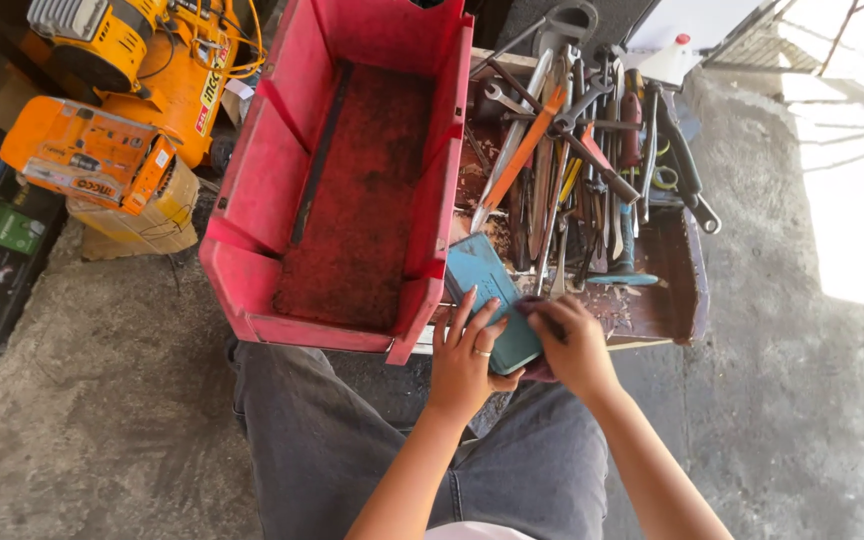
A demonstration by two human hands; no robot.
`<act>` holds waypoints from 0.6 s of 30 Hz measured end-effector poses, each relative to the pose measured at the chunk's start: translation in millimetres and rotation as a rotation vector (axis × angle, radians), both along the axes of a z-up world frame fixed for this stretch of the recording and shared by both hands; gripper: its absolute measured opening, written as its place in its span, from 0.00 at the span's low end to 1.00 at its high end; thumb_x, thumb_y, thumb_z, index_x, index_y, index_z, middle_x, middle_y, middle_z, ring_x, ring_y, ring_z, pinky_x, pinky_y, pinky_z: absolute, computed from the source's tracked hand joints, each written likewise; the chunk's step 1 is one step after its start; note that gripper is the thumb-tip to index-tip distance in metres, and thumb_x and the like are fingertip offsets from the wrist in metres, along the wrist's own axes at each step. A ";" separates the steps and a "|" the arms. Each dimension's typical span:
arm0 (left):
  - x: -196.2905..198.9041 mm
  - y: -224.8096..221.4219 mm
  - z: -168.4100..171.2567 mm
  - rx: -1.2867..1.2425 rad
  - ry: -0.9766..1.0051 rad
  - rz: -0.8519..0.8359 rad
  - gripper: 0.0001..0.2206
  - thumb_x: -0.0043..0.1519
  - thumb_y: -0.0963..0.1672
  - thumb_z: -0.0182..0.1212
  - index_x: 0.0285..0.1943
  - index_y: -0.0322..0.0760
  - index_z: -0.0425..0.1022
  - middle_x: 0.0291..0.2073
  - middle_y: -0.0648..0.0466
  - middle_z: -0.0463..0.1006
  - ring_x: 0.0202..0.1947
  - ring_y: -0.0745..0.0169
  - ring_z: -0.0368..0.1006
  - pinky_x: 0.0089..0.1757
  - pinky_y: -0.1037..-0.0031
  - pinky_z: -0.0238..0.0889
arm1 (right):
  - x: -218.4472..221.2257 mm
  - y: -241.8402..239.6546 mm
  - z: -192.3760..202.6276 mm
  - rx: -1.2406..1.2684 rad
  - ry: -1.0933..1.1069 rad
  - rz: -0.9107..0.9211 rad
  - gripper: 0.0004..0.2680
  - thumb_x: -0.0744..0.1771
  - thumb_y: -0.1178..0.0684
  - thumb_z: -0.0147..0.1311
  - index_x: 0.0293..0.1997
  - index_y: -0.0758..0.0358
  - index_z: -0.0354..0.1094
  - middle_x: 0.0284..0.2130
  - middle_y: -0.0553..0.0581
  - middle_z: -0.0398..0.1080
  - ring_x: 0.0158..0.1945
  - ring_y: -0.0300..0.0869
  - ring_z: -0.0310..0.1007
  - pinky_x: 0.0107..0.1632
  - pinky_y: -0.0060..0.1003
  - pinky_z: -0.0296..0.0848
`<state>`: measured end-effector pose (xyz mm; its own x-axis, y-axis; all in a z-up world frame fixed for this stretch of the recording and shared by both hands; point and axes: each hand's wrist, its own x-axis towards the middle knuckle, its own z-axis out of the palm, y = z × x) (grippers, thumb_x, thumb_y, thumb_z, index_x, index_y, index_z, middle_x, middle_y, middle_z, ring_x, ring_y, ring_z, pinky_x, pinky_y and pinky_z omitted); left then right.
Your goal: The recorder is cleaning a small blue tool case using a cloth.
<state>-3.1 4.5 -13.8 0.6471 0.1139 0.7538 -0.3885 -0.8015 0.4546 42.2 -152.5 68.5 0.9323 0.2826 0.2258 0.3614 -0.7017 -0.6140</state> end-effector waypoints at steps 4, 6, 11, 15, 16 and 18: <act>1.3 2.4 -5.0 0.018 0.006 -0.030 0.28 0.55 0.62 0.52 0.55 0.47 0.72 0.62 0.56 0.75 0.68 0.49 0.66 0.58 0.52 0.58 | -24.7 -9.0 -9.4 -0.061 0.024 -0.044 0.06 0.65 0.50 0.61 0.44 0.54 0.77 0.30 0.58 0.71 0.37 0.58 0.77 0.39 0.46 0.76; 3.0 -0.6 -6.1 0.007 -0.008 -0.040 0.29 0.50 0.60 0.60 0.55 0.46 0.74 0.62 0.55 0.75 0.67 0.45 0.67 0.56 0.51 0.60 | -36.3 -15.2 -5.7 -0.288 0.019 -0.073 0.08 0.66 0.43 0.58 0.48 0.42 0.77 0.31 0.54 0.70 0.33 0.59 0.76 0.34 0.51 0.75; 2.7 -6.0 -5.6 0.012 0.024 -0.023 0.30 0.49 0.60 0.61 0.57 0.48 0.74 0.62 0.57 0.75 0.67 0.47 0.66 0.57 0.52 0.58 | -42.3 -6.2 -3.6 -0.484 -0.047 -0.095 0.11 0.69 0.43 0.50 0.57 0.36 0.72 0.33 0.52 0.66 0.33 0.56 0.76 0.33 0.49 0.77; -1.1 -7.3 1.2 0.009 0.053 -0.017 0.28 0.51 0.60 0.59 0.55 0.47 0.73 0.63 0.57 0.74 0.68 0.49 0.65 0.58 0.51 0.57 | -24.7 7.9 -1.8 -0.561 -0.142 -0.095 0.12 0.69 0.45 0.48 0.60 0.37 0.70 0.33 0.53 0.65 0.32 0.55 0.76 0.30 0.48 0.77; -0.8 -7.6 2.3 0.008 0.057 -0.018 0.28 0.51 0.60 0.59 0.55 0.47 0.73 0.63 0.57 0.74 0.68 0.49 0.65 0.58 0.51 0.57 | -15.8 9.4 -2.6 -0.562 -0.138 -0.096 0.12 0.69 0.45 0.48 0.60 0.37 0.70 0.33 0.53 0.65 0.32 0.55 0.76 0.30 0.48 0.77; 0.5 -8.4 5.1 0.057 0.032 0.035 0.27 0.54 0.60 0.54 0.57 0.48 0.73 0.63 0.56 0.74 0.68 0.49 0.66 0.57 0.50 0.57 | 2.5 12.3 -3.4 -0.518 0.013 -0.081 0.12 0.69 0.44 0.50 0.59 0.32 0.72 0.36 0.52 0.67 0.32 0.58 0.77 0.34 0.53 0.78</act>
